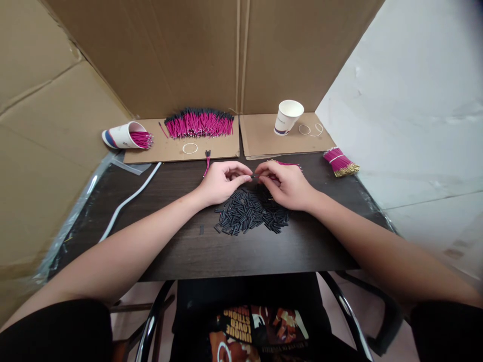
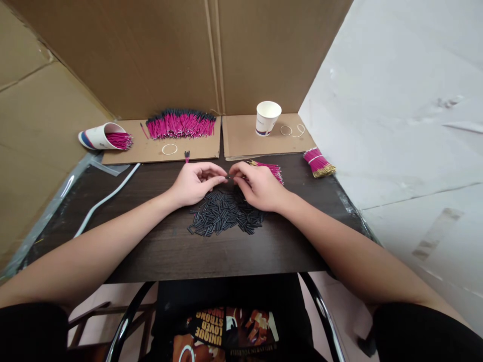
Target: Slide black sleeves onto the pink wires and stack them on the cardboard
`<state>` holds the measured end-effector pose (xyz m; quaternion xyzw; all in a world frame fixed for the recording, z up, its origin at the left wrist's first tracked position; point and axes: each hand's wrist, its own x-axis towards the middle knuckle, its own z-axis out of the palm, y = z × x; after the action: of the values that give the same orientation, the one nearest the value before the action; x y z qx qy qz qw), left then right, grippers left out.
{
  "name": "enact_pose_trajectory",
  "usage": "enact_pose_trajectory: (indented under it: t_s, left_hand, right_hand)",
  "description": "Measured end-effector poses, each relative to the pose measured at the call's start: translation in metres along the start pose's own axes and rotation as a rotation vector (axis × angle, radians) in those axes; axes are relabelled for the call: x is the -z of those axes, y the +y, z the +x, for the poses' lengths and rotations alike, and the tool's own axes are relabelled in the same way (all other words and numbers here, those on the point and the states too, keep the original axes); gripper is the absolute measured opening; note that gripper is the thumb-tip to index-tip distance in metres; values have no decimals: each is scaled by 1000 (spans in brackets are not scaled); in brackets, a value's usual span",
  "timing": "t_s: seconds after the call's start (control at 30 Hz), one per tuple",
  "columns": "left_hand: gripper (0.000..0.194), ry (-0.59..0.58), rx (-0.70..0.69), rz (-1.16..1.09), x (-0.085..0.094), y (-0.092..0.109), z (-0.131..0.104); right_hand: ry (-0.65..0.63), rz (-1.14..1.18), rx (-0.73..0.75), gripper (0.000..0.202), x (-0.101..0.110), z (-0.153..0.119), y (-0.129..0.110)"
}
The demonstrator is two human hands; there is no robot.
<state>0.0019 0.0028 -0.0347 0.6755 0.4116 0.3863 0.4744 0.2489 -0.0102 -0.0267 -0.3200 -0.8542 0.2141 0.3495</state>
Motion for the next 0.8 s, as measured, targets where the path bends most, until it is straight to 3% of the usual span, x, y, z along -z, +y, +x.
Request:
enact_pose_trajectory:
  t_s: [0.8]
  left_hand:
    - [27,-6,-9,4,-1,0,-1]
  right_hand:
    - [-13,43,-35,13,0,1,-1]
